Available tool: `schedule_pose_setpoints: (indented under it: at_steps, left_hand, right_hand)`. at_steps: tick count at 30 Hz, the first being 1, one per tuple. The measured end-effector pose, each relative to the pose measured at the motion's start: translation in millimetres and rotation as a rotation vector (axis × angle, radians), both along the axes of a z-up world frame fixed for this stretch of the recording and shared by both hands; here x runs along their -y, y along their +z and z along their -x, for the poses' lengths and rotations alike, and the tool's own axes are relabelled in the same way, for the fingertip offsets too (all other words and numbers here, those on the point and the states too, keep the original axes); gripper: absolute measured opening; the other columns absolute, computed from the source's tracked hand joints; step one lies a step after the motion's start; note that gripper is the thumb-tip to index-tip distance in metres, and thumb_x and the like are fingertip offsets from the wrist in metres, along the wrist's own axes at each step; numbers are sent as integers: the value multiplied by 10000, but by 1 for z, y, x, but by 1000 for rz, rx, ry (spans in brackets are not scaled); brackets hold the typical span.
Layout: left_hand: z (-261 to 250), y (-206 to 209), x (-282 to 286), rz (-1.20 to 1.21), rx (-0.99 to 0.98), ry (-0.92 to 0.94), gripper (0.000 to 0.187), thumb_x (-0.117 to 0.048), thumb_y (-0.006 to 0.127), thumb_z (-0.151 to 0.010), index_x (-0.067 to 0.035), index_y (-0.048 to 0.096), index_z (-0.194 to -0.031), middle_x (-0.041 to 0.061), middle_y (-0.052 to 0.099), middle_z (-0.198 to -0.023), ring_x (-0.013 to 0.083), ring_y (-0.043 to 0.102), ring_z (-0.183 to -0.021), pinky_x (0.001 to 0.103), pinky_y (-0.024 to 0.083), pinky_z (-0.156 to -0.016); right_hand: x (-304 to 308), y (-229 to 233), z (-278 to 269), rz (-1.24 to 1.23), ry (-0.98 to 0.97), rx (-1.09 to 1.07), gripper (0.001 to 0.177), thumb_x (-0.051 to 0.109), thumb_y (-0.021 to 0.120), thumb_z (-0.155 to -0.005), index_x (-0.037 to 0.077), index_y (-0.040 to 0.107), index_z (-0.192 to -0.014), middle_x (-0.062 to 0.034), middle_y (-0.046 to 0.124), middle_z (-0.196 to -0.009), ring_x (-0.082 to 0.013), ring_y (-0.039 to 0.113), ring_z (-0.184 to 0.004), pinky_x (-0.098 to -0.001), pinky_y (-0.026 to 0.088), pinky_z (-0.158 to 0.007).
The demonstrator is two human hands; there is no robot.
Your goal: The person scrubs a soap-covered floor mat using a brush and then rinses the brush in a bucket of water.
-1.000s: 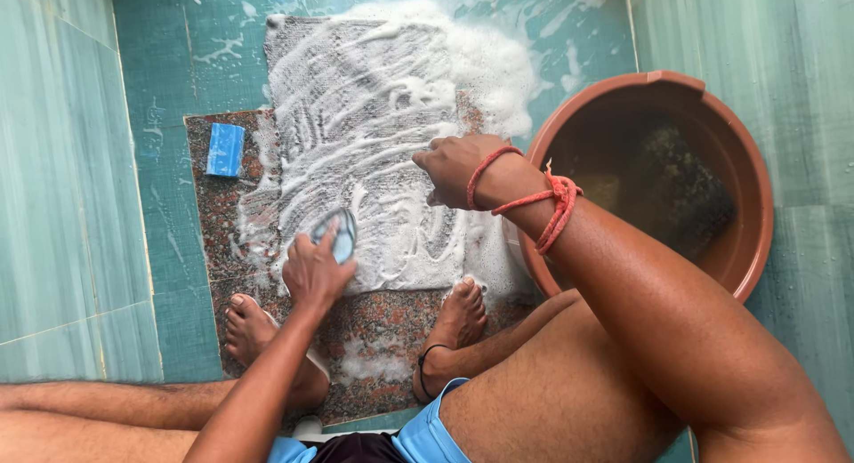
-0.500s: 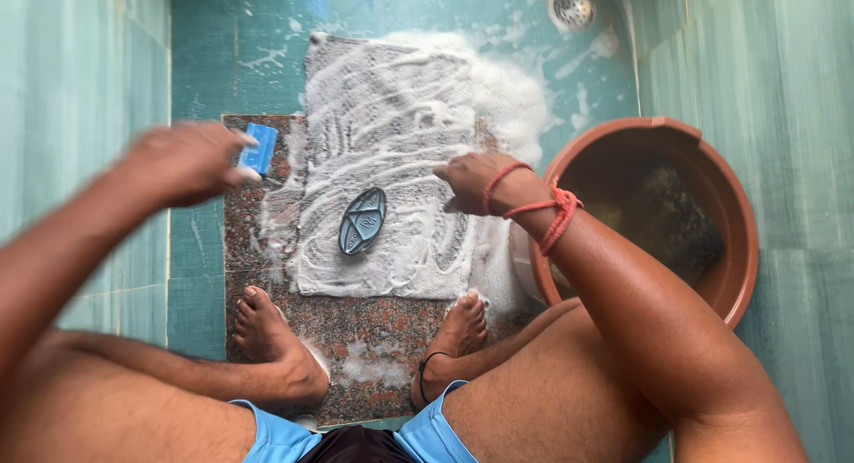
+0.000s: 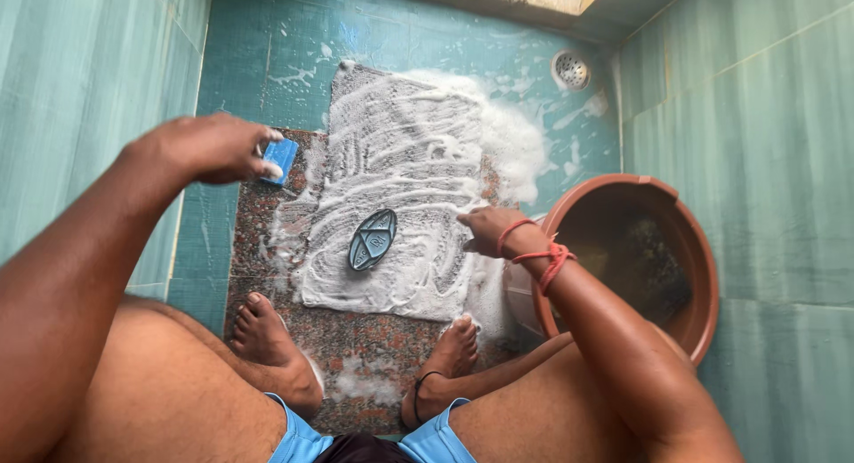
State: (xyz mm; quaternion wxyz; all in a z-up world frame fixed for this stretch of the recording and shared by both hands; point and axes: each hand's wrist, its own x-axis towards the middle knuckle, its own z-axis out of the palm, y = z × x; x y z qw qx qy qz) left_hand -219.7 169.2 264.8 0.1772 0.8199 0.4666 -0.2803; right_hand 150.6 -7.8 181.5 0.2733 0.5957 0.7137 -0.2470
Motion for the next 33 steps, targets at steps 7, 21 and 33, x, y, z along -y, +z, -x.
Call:
schedule_pose_setpoints:
  at_steps: [7,21,33]
  left_hand:
    - [-25,-11,-25,66,53,-73,604,-533,716,-893,-205,639,-1394,76,671,-1376,301,652,-1245,460,514,-1064]
    - [11,11,-31,80,16,55,353,-356,714,-914,-150,778,-1193,119,749,-1227,307,717,-1114,448,572,-956]
    - [38,-15,-29,153,47,61,355,-170,696,-887,-92,742,-1229,164,710,-1289,295,698,-1182,491,547,-1007]
  right_hand:
    - [-50,-71,61,-40,112,-52,469,376,720,-911,137,625,-1303,-155,697,-1210,-360,654,-1140,-479,547,-946]
    - [-180,-184,183,-243,175,-167,332,132,585,-902,213,709,-1199,-118,723,-1082,-323,716,-1004,-473,589,-808]
    - [-206,-220,224,-415,278,-98,599,136,677,-863,205,512,-1435,-121,386,-1544,-371,416,-1363,-430,582,-844]
